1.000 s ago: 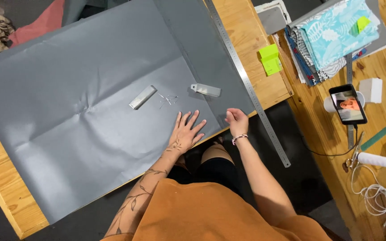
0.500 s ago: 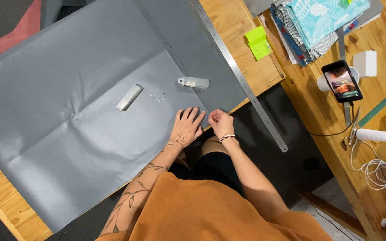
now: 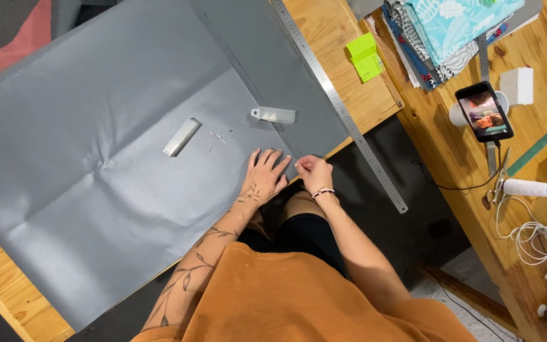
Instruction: The person pins a large piece of gray fabric onto a wooden table using straight pins. They smooth the fabric and secure it at multiple points along the edges and center.
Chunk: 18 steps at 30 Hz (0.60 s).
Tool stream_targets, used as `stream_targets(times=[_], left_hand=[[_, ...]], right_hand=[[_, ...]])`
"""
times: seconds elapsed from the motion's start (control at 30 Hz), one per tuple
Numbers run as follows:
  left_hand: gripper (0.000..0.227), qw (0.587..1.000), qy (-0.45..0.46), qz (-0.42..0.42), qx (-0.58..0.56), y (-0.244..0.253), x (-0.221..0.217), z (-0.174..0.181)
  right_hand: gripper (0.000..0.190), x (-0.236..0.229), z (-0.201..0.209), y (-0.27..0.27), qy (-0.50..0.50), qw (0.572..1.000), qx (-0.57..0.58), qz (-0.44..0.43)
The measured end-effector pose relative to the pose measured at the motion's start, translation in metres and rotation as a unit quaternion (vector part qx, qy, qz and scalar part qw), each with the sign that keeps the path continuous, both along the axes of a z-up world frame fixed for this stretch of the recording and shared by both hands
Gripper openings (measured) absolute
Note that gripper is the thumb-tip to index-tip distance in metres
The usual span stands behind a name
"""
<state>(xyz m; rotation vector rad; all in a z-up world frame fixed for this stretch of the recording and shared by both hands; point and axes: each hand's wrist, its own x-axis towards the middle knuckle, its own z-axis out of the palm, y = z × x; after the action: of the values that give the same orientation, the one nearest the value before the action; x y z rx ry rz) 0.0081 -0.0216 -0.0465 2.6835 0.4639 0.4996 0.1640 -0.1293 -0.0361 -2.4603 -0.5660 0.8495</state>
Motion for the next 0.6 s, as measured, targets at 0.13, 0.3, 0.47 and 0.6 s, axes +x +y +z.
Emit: stream_targets(times=[0.13,0.3,0.47,0.6], left_hand=[[0.04,1.0,-0.017,-0.001,-0.007,0.003,0.003,0.0],[0.042,0.999,-0.029,0.005,-0.026,0.005,0.003,0.006],[0.041,0.999,-0.032,-0.001,-0.03,0.008,0.005,0.009],[0.039,0.998,-0.036,-0.006,-0.041,0.011,0.005,0.013]], right_hand=[[0.011,-0.005,-0.001,-0.001,-0.006,1.0,0.02,-0.012],[0.011,-0.002,-0.008,-0.004,0.017,0.999,0.043,-0.022],[0.011,-0.004,-0.004,-0.003,0.029,0.997,0.052,-0.04],[0.012,-0.007,0.003,-0.002,0.036,0.996,0.069,-0.041]])
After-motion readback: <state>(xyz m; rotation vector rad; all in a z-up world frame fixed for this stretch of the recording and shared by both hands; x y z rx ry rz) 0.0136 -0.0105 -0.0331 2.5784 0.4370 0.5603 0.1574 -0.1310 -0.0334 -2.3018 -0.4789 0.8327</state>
